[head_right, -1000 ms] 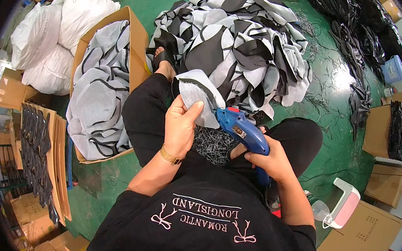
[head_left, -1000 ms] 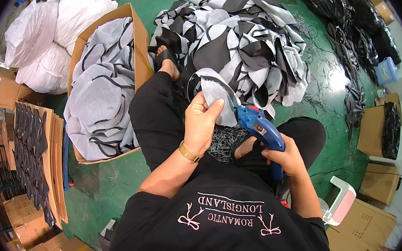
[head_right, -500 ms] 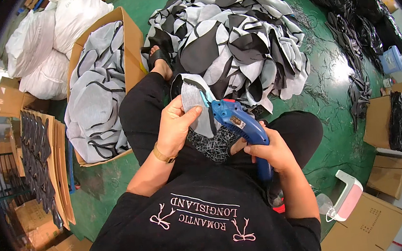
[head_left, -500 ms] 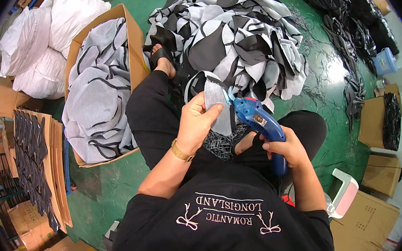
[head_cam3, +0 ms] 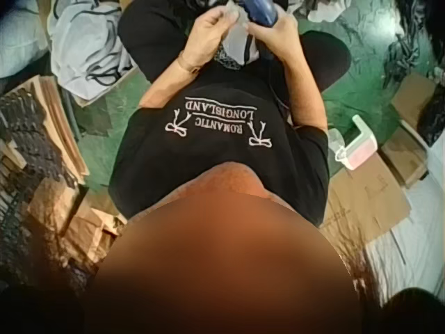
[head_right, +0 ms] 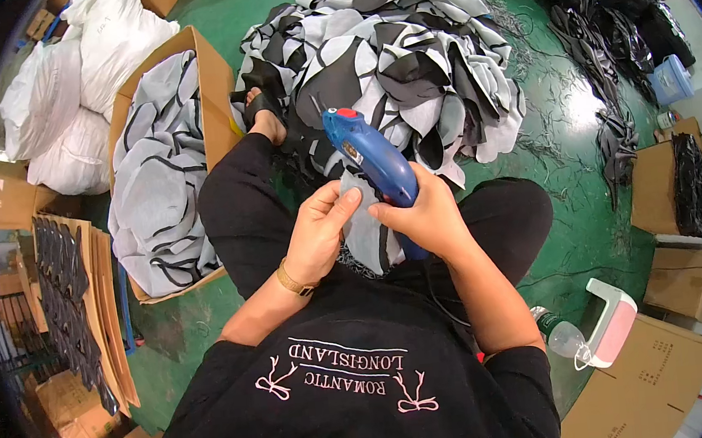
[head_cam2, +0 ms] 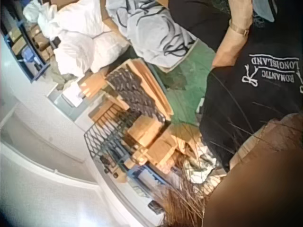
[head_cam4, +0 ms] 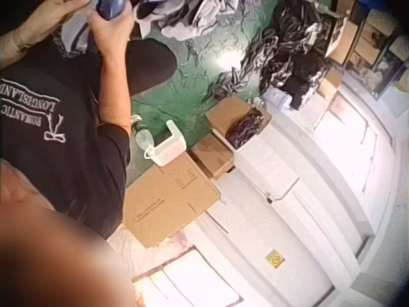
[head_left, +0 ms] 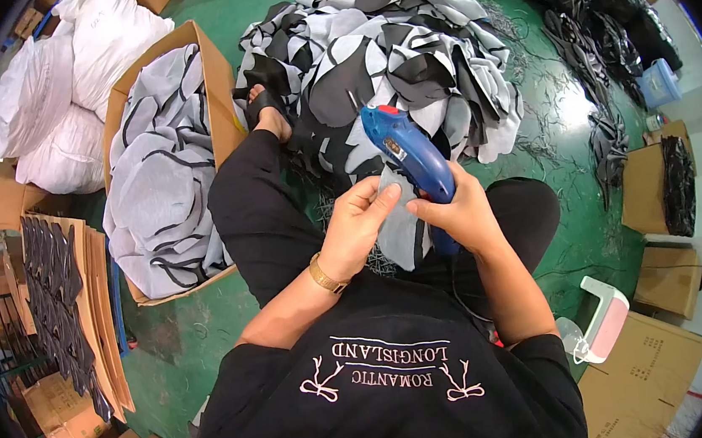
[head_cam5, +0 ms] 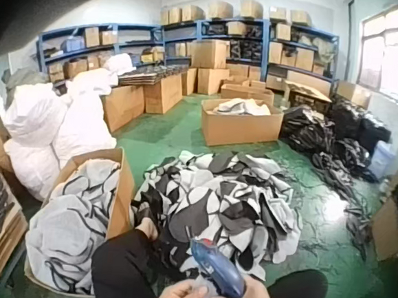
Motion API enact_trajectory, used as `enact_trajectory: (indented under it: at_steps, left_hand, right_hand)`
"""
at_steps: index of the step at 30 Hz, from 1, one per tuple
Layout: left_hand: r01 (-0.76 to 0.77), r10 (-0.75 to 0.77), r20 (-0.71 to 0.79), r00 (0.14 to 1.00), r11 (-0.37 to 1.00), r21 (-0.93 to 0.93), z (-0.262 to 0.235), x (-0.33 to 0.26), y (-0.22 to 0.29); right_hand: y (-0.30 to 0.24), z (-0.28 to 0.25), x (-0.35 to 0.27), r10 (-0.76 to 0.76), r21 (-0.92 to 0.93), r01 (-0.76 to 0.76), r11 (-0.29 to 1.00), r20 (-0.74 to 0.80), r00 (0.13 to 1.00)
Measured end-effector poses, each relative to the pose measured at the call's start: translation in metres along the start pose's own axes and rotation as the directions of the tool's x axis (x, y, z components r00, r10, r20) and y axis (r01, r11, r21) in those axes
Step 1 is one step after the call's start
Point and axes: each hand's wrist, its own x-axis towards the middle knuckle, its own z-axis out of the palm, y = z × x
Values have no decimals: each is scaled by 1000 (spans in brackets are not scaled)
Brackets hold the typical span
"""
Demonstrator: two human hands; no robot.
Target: Trimming the edges of fabric or foam pieces using an electric cutter.
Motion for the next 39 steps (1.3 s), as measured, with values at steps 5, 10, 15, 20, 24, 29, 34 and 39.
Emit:
enact_trajectory:
  at_steps: [5,10,15,20,24,29,34,39]
  left_hand:
    - [4,-14,-55,998,983,-185,-3,5,16]
    - [-62,38,-138,990,983,-175,-16,12,19]
    - [-152,128,-176,976,980,-128,-12,14,24]
    - [-162,154,-162,975,986,-38,-14,13,25]
    - [-134,134,-163,977,991,12,-15,12,27]
    - [-118,124,-114,986,992,51,-16,10,27]
    - [-71,79,-81,994,993,92,-17,7,34]
    - [13,-19,29,999,983,181,-19,2,53]
  right_hand:
    - [6,-12,-12,90,293,-105,950,61,994]
    - [9,-42,-41,182,348,-238,907,185,966]
    - [15,-40,-60,305,169,-348,922,236,923]
    - [26,-37,-61,312,111,-342,933,224,923]
    - [25,-36,-57,294,156,-327,932,199,935]
    - [26,-39,-54,292,184,-333,925,218,931]
    - [21,-45,-51,293,206,-353,913,272,917]
    - [20,-54,-48,306,234,-396,888,341,889]
